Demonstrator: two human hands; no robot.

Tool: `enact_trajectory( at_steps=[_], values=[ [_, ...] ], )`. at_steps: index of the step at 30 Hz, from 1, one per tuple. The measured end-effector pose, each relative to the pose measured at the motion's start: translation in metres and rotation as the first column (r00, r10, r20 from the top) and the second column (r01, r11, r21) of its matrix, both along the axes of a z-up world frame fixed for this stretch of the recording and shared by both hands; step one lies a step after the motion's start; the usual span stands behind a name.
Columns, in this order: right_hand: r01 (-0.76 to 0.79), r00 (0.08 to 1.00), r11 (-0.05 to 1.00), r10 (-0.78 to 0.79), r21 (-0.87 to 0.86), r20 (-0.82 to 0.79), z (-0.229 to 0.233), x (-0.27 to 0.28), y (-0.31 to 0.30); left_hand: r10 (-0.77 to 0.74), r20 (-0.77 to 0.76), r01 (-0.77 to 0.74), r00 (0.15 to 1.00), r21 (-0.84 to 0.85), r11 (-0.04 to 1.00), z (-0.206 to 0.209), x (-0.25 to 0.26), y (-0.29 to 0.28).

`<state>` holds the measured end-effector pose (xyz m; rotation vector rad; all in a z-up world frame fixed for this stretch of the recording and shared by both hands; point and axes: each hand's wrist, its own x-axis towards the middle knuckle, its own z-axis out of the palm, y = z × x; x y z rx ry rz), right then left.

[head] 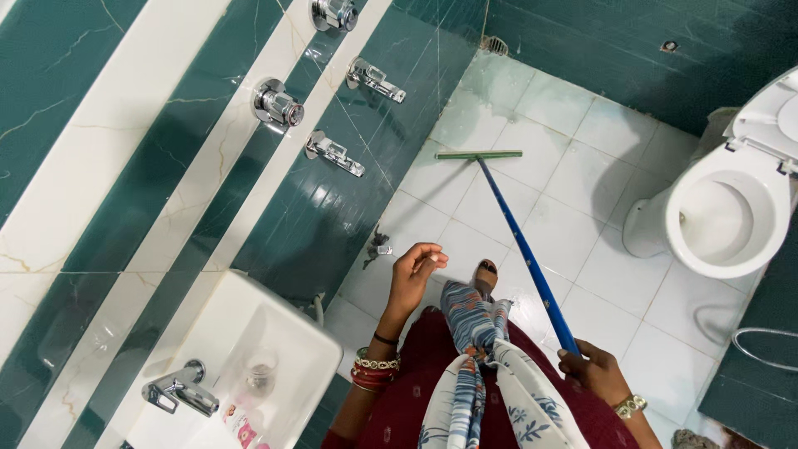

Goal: The person mops a bathroom floor using a floor squeegee and a wet mop, moving water and dirt toward a drain.

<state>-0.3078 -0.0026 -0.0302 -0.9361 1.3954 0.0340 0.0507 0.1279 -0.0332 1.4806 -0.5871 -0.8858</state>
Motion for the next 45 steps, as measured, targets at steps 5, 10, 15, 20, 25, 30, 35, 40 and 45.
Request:
enact_trajectory(
  at_steps=[5, 10, 15, 20, 25, 30, 35, 40, 45],
  values=[
    [0.090, 0.995, 0.996, -0.090, -0.013, -0.032, -0.023, 0.016, 0.004, -0.045, -0.003, 0.045, 0.999, -0.107, 0.993, -0.004, 0.001, -0.009],
    [0.285, 0.950, 0.957, -0.275, -0.047, 0.148, -0.104, 0.103, -0.023, -0.014, -0.004, 0.013, 1.000, -0.042, 0.999, -0.006, -0.005, -0.009],
    [0.333, 0.930, 0.938, -0.310, -0.093, 0.199, -0.182, 0.205, -0.081, 0.064, 0.049, -0.064, 0.997, -0.004, 0.998, 0.001, -0.003, -0.003],
    [0.443, 0.862, 0.894, -0.444, 0.066, 0.244, -0.186, 0.293, -0.176, 0.159, 0.032, -0.159, 0.987, -0.003, 0.987, 0.007, 0.001, -0.007],
    [0.436, 0.847, 0.897, -0.438, 0.079, 0.301, -0.153, 0.361, -0.204, 0.160, 0.011, -0.160, 0.987, -0.018, 0.987, 0.012, 0.000, -0.010],
    [0.344, 0.867, 0.937, -0.339, 0.055, 0.366, -0.100, 0.282, -0.191, 0.128, 0.023, -0.127, 0.992, -0.028, 0.992, 0.013, -0.008, 0.000],
    [0.160, 0.975, 0.980, -0.138, -0.117, 0.175, -0.042, 0.121, -0.070, 0.100, 0.052, -0.101, 0.994, 0.027, 0.995, 0.012, -0.002, 0.009],
    [0.155, 0.987, 0.987, -0.153, -0.039, 0.057, -0.051, 0.079, -0.015, 0.038, 0.051, -0.038, 0.998, -0.006, 0.999, 0.014, 0.004, 0.005],
    [0.286, 0.947, 0.958, -0.278, -0.026, 0.162, -0.110, 0.132, -0.049, 0.021, 0.046, -0.020, 0.999, -0.014, 1.000, 0.018, 0.001, -0.010]
  ],
)
